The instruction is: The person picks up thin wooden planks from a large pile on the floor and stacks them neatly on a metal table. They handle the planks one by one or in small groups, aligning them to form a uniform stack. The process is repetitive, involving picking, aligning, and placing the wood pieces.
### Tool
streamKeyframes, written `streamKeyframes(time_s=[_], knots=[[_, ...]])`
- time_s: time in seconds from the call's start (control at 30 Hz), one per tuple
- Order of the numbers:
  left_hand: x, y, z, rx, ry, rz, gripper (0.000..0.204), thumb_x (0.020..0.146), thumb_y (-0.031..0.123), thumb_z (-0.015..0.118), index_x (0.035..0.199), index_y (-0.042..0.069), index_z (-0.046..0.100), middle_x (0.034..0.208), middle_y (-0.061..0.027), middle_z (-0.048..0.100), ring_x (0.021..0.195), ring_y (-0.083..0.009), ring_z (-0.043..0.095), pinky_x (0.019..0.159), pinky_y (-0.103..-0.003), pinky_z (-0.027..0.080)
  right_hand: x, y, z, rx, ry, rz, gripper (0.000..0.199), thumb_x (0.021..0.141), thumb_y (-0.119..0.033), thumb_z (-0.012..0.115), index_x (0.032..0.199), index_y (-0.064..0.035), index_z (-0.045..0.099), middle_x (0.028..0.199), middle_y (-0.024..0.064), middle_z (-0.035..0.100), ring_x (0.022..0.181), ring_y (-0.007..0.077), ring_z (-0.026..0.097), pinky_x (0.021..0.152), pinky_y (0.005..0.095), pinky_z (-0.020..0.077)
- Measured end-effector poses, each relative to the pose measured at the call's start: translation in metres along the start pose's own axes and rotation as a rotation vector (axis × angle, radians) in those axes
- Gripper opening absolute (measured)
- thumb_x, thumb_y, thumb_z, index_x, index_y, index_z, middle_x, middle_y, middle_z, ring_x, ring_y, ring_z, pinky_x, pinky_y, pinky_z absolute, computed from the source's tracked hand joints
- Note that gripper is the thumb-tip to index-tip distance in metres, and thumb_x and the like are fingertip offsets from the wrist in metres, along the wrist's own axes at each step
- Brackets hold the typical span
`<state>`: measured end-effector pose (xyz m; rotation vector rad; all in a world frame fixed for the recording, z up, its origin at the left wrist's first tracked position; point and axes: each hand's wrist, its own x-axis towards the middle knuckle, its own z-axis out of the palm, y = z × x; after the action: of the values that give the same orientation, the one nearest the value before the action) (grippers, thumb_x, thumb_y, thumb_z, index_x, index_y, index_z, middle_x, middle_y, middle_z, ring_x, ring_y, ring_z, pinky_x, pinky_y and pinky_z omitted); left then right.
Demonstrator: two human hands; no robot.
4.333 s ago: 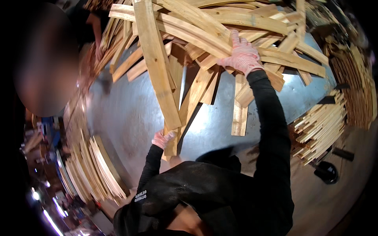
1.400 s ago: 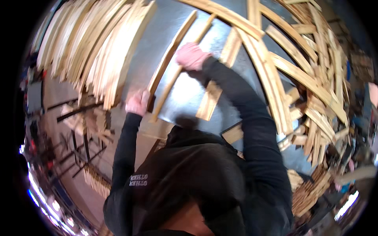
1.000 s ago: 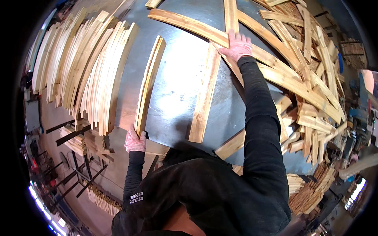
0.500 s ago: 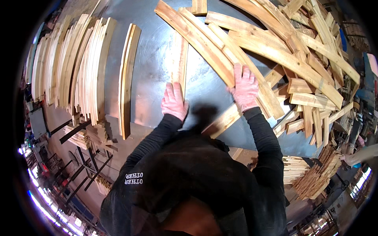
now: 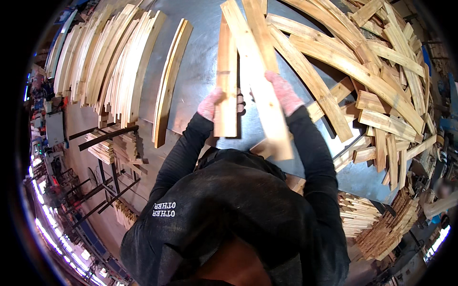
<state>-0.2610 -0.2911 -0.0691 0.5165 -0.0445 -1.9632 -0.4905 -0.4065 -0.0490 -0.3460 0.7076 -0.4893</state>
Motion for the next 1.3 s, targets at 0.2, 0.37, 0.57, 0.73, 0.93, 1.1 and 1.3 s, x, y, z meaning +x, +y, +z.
streamKeyframes(time_s=[0.2,0.37,0.57,0.73,0.93,1.1,1.3], knots=[[0.013,-0.037,0.026,0.788,0.334,0.296,0.085,0.077,0.026,0.082,0.141,0.001,0.032,0.124,-0.0135,0.056,0.109,-0.0229,0.057,0.095,-0.035,0.049,0.048,0.037,0.048,-0.732,0.541,-0.491,0.057,0.091,-0.049,0.06,0.116,0.0018,0.061,0.098,0.0152,0.068,0.094,0.0299,0.063,0.087,0.0368,0.0466],[0.006,-0.082,-0.003,0.862,0.232,0.375,0.093,0.064,0.014,0.085,0.141,0.004,0.033,0.127,-0.012,0.051,0.117,-0.0228,0.051,0.099,-0.039,0.046,-0.033,0.061,0.071,-0.835,0.68,-0.237,0.051,0.097,-0.045,0.05,0.117,0.0005,0.062,0.093,0.0222,0.065,0.104,0.0298,0.062,0.086,0.0419,0.0462],[0.018,-0.045,0.001,0.299,0.327,0.245,0.052,0.084,0.018,0.073,0.129,0.005,0.049,0.11,-0.0079,0.06,0.096,-0.0194,0.061,0.079,-0.037,0.054,-0.107,0.09,0.025,-1.539,0.097,-0.697,0.042,0.088,-0.018,0.061,0.127,-0.002,0.054,0.109,0.0183,0.064,0.101,0.0306,0.064,0.088,0.0412,0.0518],[0.033,-0.044,0.022,0.613,0.605,0.26,0.037,0.077,0.003,0.074,0.111,0.001,0.06,0.093,-0.009,0.066,0.088,-0.021,0.064,0.08,-0.034,0.053,-0.1,0.028,-0.018,-2.109,0.509,-0.745,0.068,0.084,-0.031,0.064,0.141,-0.0032,0.041,0.132,0.0226,0.054,0.122,0.0352,0.053,0.105,0.0433,0.0393],[0.006,0.003,0.001,1.189,0.755,0.124,0.036,0.075,0.006,0.073,0.109,0.0,0.061,0.094,-0.0102,0.069,0.084,-0.0211,0.066,0.074,-0.034,0.054,-0.114,-0.079,-0.07,-2.009,0.843,0.01,0.099,0.075,-0.042,0.074,0.149,-0.0025,0.022,0.124,0.0225,0.058,0.108,0.0389,0.061,0.09,0.0446,0.0505],[-0.023,0.023,0.007,1.518,0.927,0.197,0.057,0.072,0.017,0.078,0.119,-0.001,0.05,0.093,-0.0151,0.069,0.077,-0.0237,0.068,0.068,-0.035,0.055,-0.121,-0.15,0.0,-2.497,0.738,-0.278,0.085,0.071,-0.029,0.072,0.143,-0.0032,0.036,0.114,0.017,0.06,0.108,0.0316,0.059,0.089,0.0432,0.0476],[0.002,-0.03,0.032,1.862,1.026,0.06,0.101,0.071,0.027,0.075,0.15,0.001,0.017,0.127,-0.0257,0.054,0.109,-0.0374,0.06,0.092,-0.043,0.049,-0.135,-0.224,-0.12,-2.569,0.824,-0.284,0.075,0.073,-0.017,0.068,0.142,-0.011,0.04,0.11,0.0159,0.06,0.103,0.0338,0.06,0.086,0.0433,0.0486]])
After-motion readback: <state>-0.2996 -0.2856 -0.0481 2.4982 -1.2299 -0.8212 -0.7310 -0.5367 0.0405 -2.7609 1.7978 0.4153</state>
